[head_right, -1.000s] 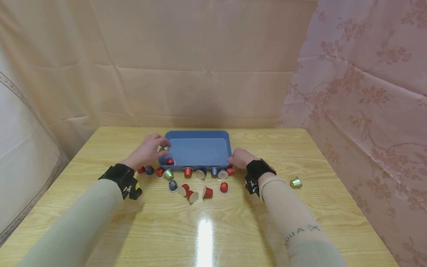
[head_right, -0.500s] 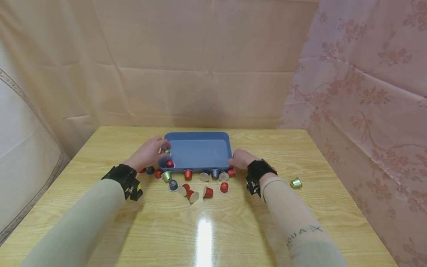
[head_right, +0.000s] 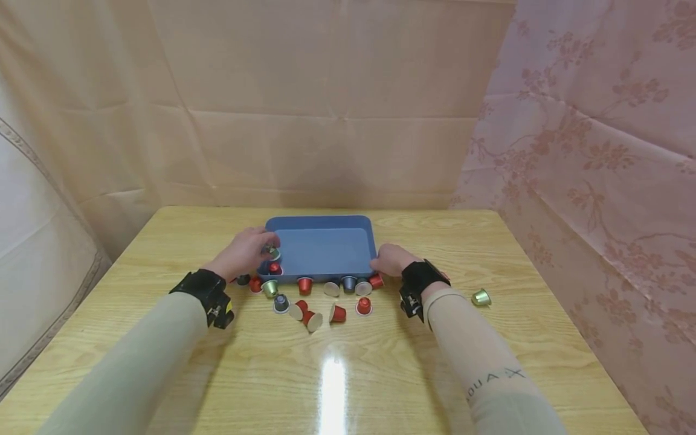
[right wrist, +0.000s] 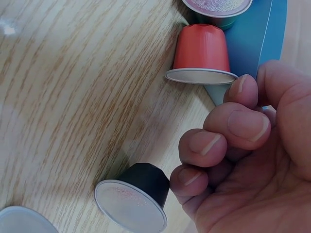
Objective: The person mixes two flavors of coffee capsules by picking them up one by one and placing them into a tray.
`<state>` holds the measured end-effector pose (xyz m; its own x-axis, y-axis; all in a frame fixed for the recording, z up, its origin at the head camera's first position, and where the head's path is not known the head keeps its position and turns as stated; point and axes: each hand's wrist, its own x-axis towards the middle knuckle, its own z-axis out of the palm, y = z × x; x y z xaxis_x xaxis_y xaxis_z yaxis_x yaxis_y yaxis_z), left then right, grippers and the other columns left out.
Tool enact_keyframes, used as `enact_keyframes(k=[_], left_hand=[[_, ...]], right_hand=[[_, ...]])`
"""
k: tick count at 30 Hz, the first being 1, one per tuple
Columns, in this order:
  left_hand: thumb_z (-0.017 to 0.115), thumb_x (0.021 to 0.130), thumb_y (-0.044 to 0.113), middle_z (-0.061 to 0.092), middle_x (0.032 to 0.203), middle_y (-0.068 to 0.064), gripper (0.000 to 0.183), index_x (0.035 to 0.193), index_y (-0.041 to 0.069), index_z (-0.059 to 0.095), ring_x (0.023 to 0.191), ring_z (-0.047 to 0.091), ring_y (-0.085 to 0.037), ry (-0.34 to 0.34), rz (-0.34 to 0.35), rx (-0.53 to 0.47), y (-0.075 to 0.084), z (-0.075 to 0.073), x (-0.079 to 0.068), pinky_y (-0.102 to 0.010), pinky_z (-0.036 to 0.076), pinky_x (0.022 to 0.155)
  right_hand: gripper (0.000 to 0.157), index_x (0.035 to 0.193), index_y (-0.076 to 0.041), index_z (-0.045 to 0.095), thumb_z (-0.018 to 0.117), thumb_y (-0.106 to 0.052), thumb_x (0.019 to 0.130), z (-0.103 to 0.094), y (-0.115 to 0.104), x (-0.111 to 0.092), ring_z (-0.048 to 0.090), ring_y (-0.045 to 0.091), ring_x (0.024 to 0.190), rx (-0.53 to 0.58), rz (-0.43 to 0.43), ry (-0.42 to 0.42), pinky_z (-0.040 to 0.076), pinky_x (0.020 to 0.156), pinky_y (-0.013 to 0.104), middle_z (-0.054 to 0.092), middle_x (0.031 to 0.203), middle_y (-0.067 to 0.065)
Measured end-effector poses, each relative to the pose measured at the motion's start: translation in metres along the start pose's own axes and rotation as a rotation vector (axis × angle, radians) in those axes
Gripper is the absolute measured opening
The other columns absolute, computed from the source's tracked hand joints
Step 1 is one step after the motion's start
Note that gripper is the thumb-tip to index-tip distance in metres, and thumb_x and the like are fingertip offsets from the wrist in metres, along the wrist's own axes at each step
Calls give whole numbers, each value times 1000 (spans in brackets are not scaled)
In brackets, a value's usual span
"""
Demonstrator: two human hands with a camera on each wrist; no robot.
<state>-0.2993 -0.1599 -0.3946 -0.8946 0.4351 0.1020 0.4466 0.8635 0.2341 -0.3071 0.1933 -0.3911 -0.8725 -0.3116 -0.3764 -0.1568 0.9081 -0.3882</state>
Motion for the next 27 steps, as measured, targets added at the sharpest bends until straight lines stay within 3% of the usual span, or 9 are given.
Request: enact_keyframes(k=[7,14,27], left_hand=[[71,94,7,65,116,-10,24,117,12,72,110,55,-35,-30,-11,77,1,1,-1,-55,41,99],[71,93,6,65,117,-10,23,115,12,73,110,55,-36,-26,-12,91,0,-2,-3,-55,42,97],[66,96,12,62,129,-15,29,124,7,69,119,53,-37,-45,-68,1,-7,-12,-9,-56,40,107]], right_hand=[[31,61,-14,48,51,-18,91,0,0,0,41,15,51,7,-5,4,32,56,27,41,57,-2],[32,59,-14,48,51,-17,91,0,1,-1,40,14,50,11,-8,2,32,55,27,40,56,-2],[34,58,-14,48,49,-16,92,1,2,-2,37,14,48,16,-29,7,31,55,27,39,54,-3]])
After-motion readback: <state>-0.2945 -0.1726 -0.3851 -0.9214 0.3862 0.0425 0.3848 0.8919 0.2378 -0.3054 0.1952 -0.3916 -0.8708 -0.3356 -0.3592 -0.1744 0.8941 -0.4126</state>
